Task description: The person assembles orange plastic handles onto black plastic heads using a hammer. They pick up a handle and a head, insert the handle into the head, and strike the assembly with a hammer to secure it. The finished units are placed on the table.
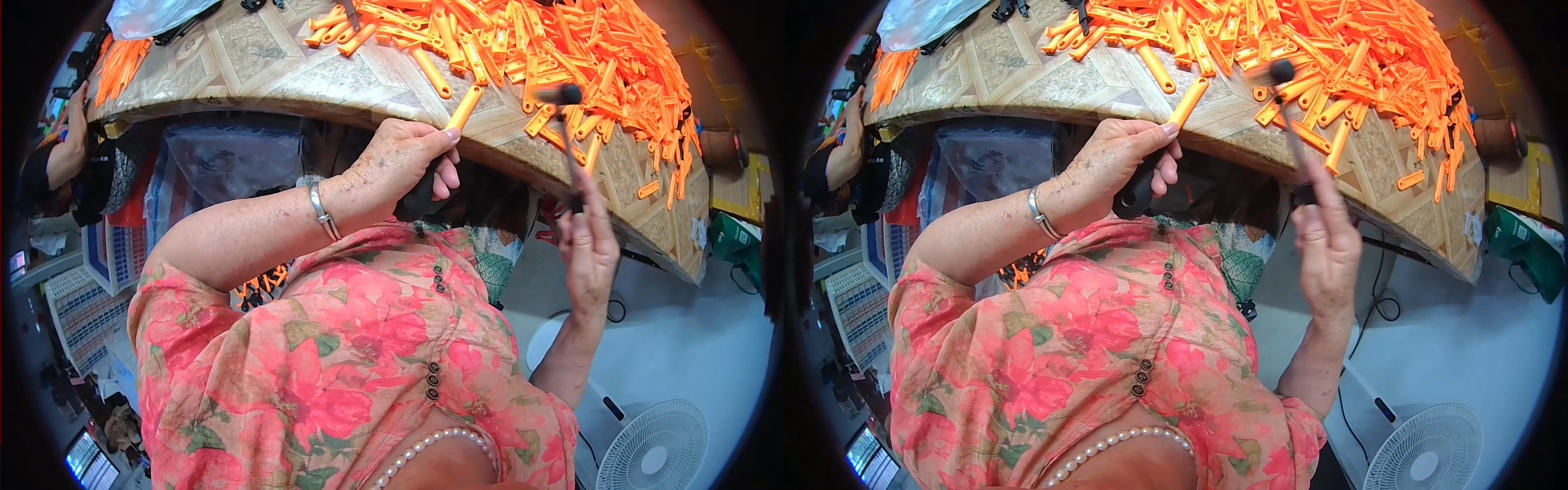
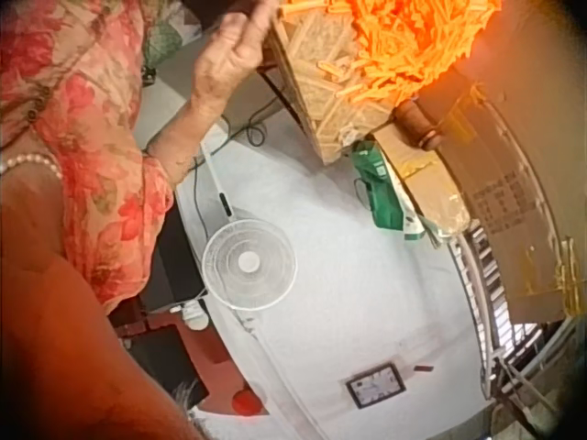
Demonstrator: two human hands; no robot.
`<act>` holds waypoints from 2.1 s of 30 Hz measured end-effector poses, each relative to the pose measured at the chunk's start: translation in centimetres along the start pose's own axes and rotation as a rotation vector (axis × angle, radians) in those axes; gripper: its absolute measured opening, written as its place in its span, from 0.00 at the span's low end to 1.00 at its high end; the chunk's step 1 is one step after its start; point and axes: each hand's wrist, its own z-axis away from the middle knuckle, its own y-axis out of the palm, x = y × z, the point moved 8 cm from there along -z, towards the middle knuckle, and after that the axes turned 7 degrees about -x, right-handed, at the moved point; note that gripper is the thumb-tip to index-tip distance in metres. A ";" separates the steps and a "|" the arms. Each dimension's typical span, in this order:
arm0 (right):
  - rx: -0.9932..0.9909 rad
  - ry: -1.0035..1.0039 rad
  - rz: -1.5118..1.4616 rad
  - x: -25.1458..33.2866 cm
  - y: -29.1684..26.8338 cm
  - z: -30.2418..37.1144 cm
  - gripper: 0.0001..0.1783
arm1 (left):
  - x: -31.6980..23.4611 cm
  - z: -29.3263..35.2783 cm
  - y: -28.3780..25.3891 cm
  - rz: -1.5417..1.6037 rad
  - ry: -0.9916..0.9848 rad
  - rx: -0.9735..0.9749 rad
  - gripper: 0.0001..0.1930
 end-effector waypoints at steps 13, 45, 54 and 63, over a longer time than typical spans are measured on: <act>0.241 -0.276 0.307 1.3 4.3 -0.1 0.23 | 0.0 -0.1 0.2 -0.005 -0.013 0.006 0.14; 0.180 -0.380 0.376 2.7 4.2 0.8 0.27 | 0.0 0.6 0.6 0.155 -0.084 -0.031 0.11; 0.157 -0.401 0.267 1.8 4.0 0.7 0.25 | 0.0 0.6 0.6 0.156 -0.096 -0.034 0.11; 0.143 -0.397 0.271 1.6 4.5 0.9 0.26 | 0.1 0.6 0.6 0.164 -0.083 -0.014 0.11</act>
